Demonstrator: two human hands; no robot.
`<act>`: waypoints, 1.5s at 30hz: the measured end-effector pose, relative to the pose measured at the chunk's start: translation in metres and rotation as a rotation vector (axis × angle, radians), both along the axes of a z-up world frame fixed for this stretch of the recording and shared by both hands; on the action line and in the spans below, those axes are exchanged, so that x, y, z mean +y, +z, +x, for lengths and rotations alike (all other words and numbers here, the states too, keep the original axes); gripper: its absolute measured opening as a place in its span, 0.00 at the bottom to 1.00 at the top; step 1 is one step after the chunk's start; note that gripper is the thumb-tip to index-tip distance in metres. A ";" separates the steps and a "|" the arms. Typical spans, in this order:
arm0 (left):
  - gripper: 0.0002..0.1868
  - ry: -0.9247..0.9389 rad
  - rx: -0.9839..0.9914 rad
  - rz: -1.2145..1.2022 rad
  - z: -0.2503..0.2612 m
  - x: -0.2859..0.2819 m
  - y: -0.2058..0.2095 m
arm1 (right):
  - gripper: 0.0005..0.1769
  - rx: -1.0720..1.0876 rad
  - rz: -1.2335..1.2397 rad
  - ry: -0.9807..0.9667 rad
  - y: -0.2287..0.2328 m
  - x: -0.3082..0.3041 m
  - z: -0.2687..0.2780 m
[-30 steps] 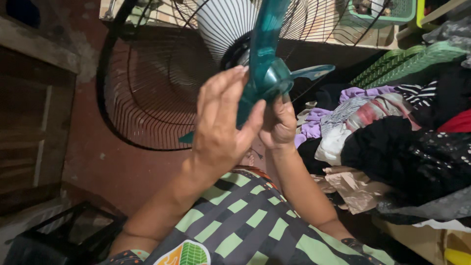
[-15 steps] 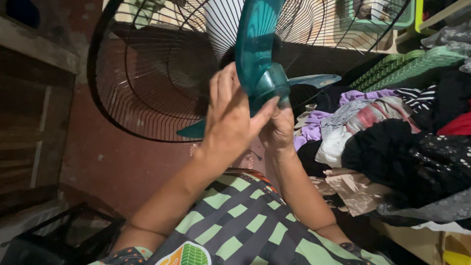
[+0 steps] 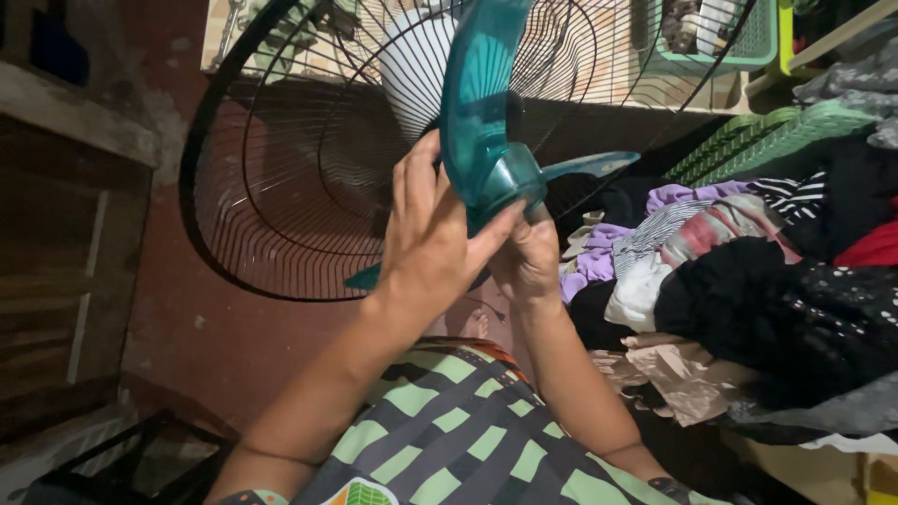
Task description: The person reassembles a standing electric fan by attaching the fan blades to the motor shaft, securing them with a nut, and then attaching the front and rear wire cages. The person finishes by wiping the fan's base and cage with a cloth.
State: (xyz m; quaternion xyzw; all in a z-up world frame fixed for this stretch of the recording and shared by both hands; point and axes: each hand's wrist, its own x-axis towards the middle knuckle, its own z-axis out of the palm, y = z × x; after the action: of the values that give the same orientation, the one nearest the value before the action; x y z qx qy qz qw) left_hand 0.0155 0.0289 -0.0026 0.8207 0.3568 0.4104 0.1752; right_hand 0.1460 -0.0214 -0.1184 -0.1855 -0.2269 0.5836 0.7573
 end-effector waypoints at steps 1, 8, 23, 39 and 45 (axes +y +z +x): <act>0.36 -0.017 0.025 -0.014 -0.003 0.000 0.006 | 0.32 -0.003 0.000 0.007 0.001 0.000 -0.001; 0.29 -0.238 0.025 -0.198 -0.061 -0.011 0.065 | 0.30 0.038 -0.034 -0.005 0.007 -0.002 -0.005; 0.15 -0.140 -0.060 -0.014 -0.080 -0.029 0.099 | 0.33 -1.019 -0.386 -0.618 0.036 -0.027 -0.024; 0.17 -0.363 -0.030 -0.069 -0.077 -0.007 0.042 | 0.48 -1.539 -0.413 -0.953 0.064 -0.017 -0.061; 0.23 -0.508 -0.061 -0.128 -0.099 0.012 0.032 | 0.48 -1.613 -0.469 -1.035 0.067 -0.011 -0.076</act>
State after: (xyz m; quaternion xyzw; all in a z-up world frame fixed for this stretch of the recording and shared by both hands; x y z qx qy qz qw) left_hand -0.0834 0.0413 0.0293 0.8586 0.1591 0.3543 0.3347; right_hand 0.0702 -0.0319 -0.0510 -0.7497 -0.4445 -0.0911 0.4817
